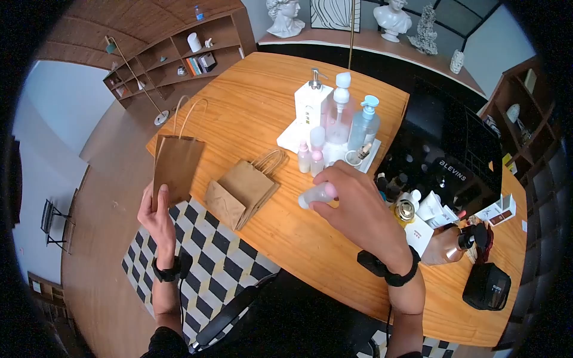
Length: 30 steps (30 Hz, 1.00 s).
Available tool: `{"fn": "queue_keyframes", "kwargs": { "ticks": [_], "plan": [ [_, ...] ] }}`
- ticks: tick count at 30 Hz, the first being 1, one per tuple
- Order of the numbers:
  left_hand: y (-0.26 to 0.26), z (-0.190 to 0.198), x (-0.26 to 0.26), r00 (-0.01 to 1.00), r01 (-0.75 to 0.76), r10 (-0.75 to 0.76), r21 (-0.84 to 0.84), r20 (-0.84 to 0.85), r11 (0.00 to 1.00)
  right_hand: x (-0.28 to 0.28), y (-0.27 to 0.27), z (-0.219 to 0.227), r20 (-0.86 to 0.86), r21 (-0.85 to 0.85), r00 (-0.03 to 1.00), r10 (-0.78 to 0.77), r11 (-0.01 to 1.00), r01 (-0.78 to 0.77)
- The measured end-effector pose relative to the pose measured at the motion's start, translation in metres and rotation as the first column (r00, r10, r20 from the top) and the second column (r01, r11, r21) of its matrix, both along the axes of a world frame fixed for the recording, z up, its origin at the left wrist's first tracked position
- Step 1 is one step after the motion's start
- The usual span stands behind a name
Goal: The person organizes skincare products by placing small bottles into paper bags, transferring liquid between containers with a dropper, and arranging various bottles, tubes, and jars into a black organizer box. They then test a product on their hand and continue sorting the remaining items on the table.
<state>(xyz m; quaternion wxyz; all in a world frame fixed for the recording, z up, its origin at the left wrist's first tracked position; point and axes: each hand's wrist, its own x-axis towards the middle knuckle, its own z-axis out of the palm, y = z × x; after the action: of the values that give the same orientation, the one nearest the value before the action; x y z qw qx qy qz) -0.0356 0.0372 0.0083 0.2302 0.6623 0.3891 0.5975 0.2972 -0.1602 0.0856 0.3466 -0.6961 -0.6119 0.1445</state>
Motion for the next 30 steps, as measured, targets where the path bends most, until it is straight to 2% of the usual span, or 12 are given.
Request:
{"fn": "queue_keyframes", "kwargs": {
  "ticks": [1,2,3,5,9,11,15,17,23,27,29,30],
  "plan": [
    [-0.001,0.000,0.004,0.979,-0.071,0.113,0.236,-0.168,0.969,0.000,0.000,-0.001,-0.001,-0.006,1.000,-0.007,1.000,0.007],
    [-0.002,0.002,0.006,0.915,-0.024,0.199,0.445,-0.352,0.895,0.000,0.001,-0.002,0.016,0.006,1.000,-0.010,1.000,0.010],
    [-0.004,0.001,0.010,0.858,0.029,0.267,0.562,-0.438,0.827,0.001,0.002,-0.004,0.034,0.019,0.999,-0.012,1.000,0.011],
    [-0.013,-0.004,0.027,0.788,0.120,0.264,0.559,-0.556,0.820,0.002,0.003,-0.008,0.037,0.016,0.999,-0.002,1.000,0.001],
    [-0.024,-0.045,0.057,0.625,0.374,0.072,0.379,-0.777,0.847,0.002,0.005,-0.015,0.077,0.006,0.996,0.039,0.999,-0.039],
    [-0.018,-0.075,0.054,0.462,0.479,-0.029,0.222,-0.886,0.850,0.002,0.004,-0.012,0.067,-0.007,0.996,0.051,0.999,-0.051],
    [-0.014,-0.072,0.051,0.476,0.399,-0.037,0.178,-0.879,0.899,0.002,0.007,-0.019,0.046,-0.005,0.998,0.047,0.999,-0.046],
    [-0.010,-0.069,0.047,0.443,0.349,-0.216,-0.055,-0.870,0.936,0.002,0.009,-0.026,0.044,-0.007,0.998,0.050,0.999,-0.050],
    [-0.007,-0.059,0.048,0.420,0.377,-0.360,-0.201,-0.833,0.904,0.004,0.020,-0.046,0.150,-0.040,0.988,0.033,0.999,-0.027],
    [-0.010,-0.055,0.054,0.433,0.354,-0.337,-0.186,-0.836,0.917,0.001,0.035,-0.070,0.251,0.052,0.961,-0.113,0.993,0.103],
    [-0.011,-0.058,0.053,0.443,0.274,-0.235,-0.119,-0.865,0.954,-0.002,0.041,-0.077,0.265,0.084,0.955,-0.131,0.990,0.112],
    [-0.011,-0.057,0.054,0.392,0.247,-0.199,-0.105,-0.898,0.963,-0.003,0.044,-0.080,0.269,0.115,0.952,-0.146,0.986,0.119]
  ]
}}
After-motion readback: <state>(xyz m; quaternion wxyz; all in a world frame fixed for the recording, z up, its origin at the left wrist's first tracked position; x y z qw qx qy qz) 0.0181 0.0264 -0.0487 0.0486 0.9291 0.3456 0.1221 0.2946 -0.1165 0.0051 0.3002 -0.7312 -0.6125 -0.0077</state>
